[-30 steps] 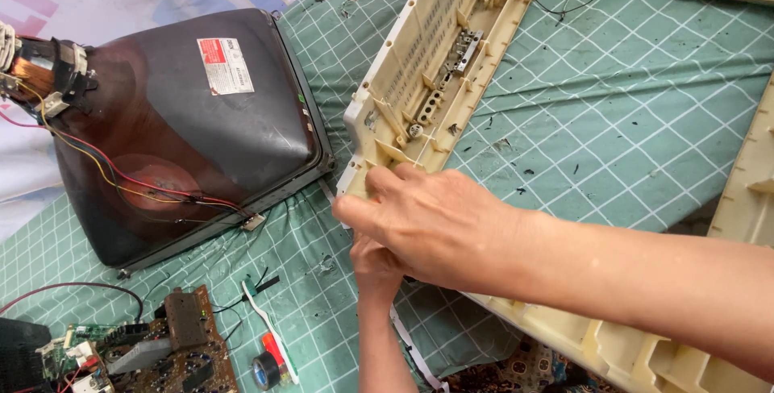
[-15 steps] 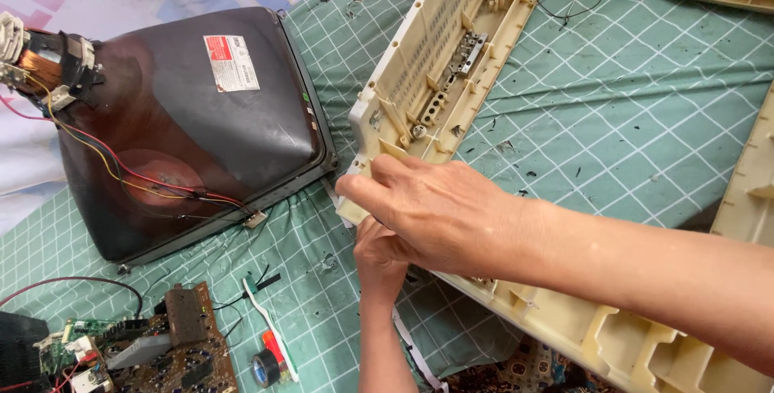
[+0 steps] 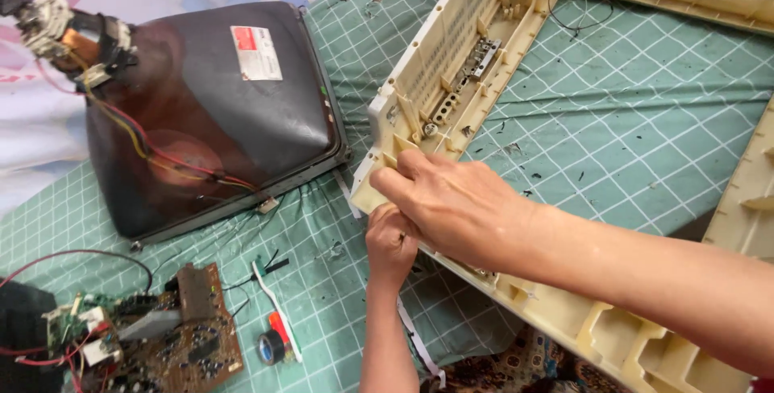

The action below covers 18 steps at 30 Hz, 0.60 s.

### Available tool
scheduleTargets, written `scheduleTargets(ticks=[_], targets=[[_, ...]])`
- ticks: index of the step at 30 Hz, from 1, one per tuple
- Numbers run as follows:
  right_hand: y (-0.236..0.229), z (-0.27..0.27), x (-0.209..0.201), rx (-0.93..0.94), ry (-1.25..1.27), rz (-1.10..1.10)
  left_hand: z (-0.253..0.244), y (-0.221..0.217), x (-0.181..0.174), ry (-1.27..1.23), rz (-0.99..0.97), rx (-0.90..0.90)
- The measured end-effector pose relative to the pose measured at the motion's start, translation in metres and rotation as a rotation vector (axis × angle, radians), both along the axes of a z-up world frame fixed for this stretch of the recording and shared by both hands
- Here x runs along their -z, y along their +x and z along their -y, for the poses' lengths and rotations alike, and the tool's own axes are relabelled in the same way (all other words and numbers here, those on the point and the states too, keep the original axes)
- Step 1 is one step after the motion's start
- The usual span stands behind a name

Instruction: Disassembling an old television set by removing speakers and other components using a screwdriver.

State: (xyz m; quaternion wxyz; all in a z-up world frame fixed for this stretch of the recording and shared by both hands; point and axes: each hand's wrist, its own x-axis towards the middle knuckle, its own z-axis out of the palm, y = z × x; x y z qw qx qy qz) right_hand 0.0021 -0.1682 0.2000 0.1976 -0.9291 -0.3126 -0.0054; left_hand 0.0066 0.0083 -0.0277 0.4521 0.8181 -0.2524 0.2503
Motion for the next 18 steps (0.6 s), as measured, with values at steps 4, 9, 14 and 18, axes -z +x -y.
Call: scheduleTargets(ticks=[4,9,14,18], targets=[[-0.001,0.003,-0.005,-0.11,0.056,-0.034,-0.002,0.005,0.031,0.01,-0.068,-0.021],[-0.001,0.008,-0.014,-0.128,0.116,-0.072,-0.003,0.003,-0.006,-0.005,-0.188,0.075],[0.001,0.024,-0.006,-0.062,0.209,-0.087,-0.005,0.0,-0.044,-0.248,-0.339,0.224],[-0.008,0.043,0.003,0.014,0.331,-0.172,0.006,-0.003,-0.043,-0.27,-0.303,0.102]])
